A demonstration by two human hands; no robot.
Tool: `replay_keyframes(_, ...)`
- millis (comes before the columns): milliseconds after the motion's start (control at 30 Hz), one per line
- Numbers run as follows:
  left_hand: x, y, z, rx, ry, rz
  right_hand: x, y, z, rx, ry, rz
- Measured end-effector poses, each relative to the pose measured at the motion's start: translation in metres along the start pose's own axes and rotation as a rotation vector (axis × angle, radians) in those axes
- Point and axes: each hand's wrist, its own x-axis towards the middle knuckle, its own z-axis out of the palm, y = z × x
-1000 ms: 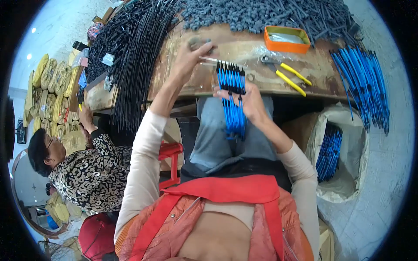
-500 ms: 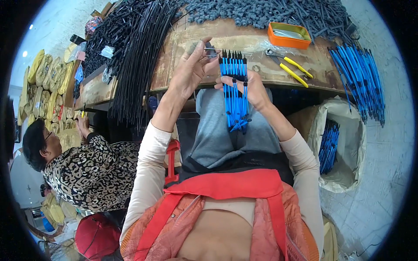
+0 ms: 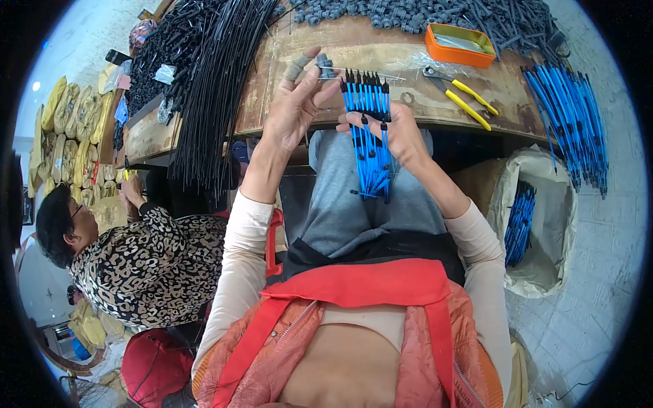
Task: Bundling and trimming small blue electrical components using wire cutters at a workbench.
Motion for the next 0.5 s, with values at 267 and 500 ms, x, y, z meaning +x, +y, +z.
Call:
replay_keyframes(267,0.0023,-0.0028,0.0018,-0.063,-0.012,-0.005,-0.0013,0.0036,-0.0044,0.174,-0.063,0.001)
replay_keyframes(500,0.0039,-0.0007,0.0019,-0.063,-0.036,0.011,-0.0026,0.0004,-0.0012,0.052,0.000,0.065)
